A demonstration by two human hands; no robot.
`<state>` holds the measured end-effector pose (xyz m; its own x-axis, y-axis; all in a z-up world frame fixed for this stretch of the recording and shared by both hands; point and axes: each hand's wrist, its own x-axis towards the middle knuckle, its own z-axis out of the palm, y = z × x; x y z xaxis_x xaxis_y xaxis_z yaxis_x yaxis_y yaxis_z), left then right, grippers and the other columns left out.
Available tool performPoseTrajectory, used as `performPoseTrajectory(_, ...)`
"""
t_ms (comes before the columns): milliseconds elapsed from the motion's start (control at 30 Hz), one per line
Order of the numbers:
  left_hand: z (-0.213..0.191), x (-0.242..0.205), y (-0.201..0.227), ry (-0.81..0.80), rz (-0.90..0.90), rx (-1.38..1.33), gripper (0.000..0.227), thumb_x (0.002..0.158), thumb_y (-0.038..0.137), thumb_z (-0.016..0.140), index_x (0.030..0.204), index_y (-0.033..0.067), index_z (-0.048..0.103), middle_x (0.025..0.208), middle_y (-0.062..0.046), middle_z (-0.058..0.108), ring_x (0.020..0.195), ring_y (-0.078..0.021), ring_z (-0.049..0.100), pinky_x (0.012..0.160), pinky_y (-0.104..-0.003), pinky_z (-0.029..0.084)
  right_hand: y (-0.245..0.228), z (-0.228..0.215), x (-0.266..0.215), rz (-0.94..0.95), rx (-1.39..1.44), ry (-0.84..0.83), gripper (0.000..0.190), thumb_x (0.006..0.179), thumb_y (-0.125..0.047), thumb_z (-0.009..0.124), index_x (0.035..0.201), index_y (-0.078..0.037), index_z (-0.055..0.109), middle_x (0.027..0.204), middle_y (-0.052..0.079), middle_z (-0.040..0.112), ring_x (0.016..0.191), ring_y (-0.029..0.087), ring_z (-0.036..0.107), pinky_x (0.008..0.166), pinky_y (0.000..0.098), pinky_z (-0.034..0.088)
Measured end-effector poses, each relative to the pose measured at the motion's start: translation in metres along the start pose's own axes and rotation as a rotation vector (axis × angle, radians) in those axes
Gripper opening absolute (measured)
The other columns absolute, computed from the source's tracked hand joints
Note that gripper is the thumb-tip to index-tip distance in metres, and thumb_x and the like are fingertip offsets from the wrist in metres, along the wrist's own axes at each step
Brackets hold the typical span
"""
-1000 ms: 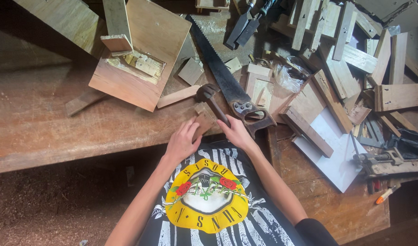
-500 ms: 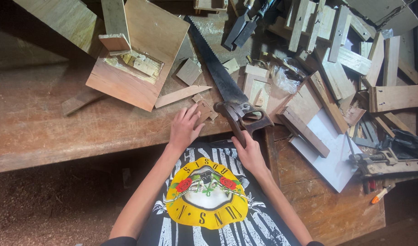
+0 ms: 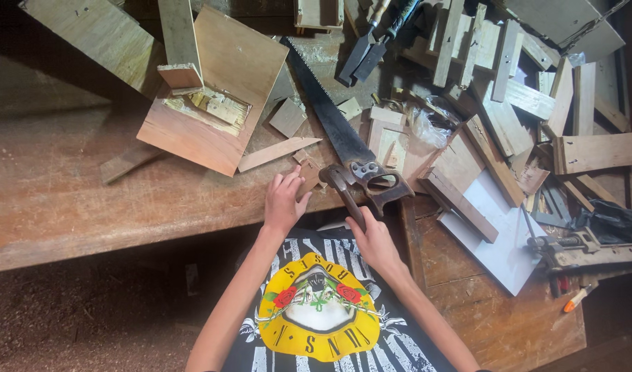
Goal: The person uses a hammer and chisel to carve a small wooden piece on a cluttered workbench, then uses a hand saw to cut the wood. The person repeatedly adjusts the wood and tools while working.
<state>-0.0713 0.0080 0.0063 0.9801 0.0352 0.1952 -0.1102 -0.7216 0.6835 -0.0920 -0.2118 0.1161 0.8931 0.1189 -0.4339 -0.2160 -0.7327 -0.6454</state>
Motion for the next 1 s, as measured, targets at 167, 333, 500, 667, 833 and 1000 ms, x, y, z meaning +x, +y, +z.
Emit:
performPoseTrajectory(167,-0.002,-0.003,0.003,0.023,-0.031,-0.006,0.036,0.07,0.012,0.085,0.102,0.0031,0.071,0.134,-0.006,0.067,0.102,-0.0289,0.059,0.094,-0.039,0.049,-0.002,0.004,0.004,-0.065,-0.058,0.008,0.023,0.1,-0.026,0.062,0.111,-0.007,0.056,0.063,0.019,0.063,0.059,0.038,0.065,0.051,0.0448,0.045)
performPoseTrajectory(333,0.0,-0.001,0.005,0.029,-0.039,-0.013,0.038,0.07,0.012,0.085,0.103,0.0032,0.071,0.132,-0.005,0.067,0.103,-0.0283,0.06,0.094,-0.039,0.049,-0.006,0.0,0.004,-0.014,-0.032,-0.022,0.024,0.1,-0.027,0.062,0.111,-0.007,0.056,0.061,0.021,0.062,0.057,0.039,0.064,0.052,0.0461,0.045)
performPoseTrajectory(500,-0.002,-0.002,0.002,0.013,-0.047,-0.02,0.04,0.07,0.012,0.086,0.106,0.0026,0.072,0.131,-0.005,0.068,0.103,-0.0273,0.06,0.093,-0.038,0.05,-0.011,0.006,0.002,0.023,0.026,0.026,0.023,0.099,-0.026,0.06,0.111,-0.007,0.056,0.06,0.021,0.061,0.053,0.039,0.064,0.05,0.0466,0.045)
performPoseTrajectory(667,-0.002,0.001,0.001,0.012,-0.035,-0.025,0.04,0.069,0.012,0.087,0.105,0.0031,0.072,0.133,-0.005,0.067,0.104,-0.0275,0.06,0.092,-0.038,0.05,-0.009,0.0,0.01,0.004,-0.08,0.007,0.025,0.099,-0.028,0.063,0.109,-0.006,0.056,0.06,0.021,0.061,0.057,0.041,0.064,0.051,0.0473,0.044)
performPoseTrajectory(833,0.001,-0.001,0.0,0.025,-0.033,-0.001,0.037,0.067,0.013,0.088,0.098,0.0041,0.071,0.133,-0.007,0.067,0.102,-0.0282,0.06,0.093,-0.039,0.051,-0.005,0.003,0.006,-0.023,-0.026,0.04,0.025,0.099,-0.028,0.062,0.107,-0.005,0.055,0.062,0.022,0.062,0.061,0.043,0.065,0.053,0.0482,0.045)
performPoseTrajectory(1000,-0.003,0.001,0.0,-0.012,-0.054,-0.007,0.04,0.068,0.013,0.087,0.104,0.0046,0.071,0.127,-0.004,0.069,0.102,-0.0271,0.06,0.093,-0.039,0.051,0.004,0.009,0.013,-0.041,-0.083,-0.002,0.026,0.1,-0.029,0.063,0.105,-0.004,0.056,0.061,0.018,0.061,0.058,0.036,0.062,0.052,0.0447,0.043)
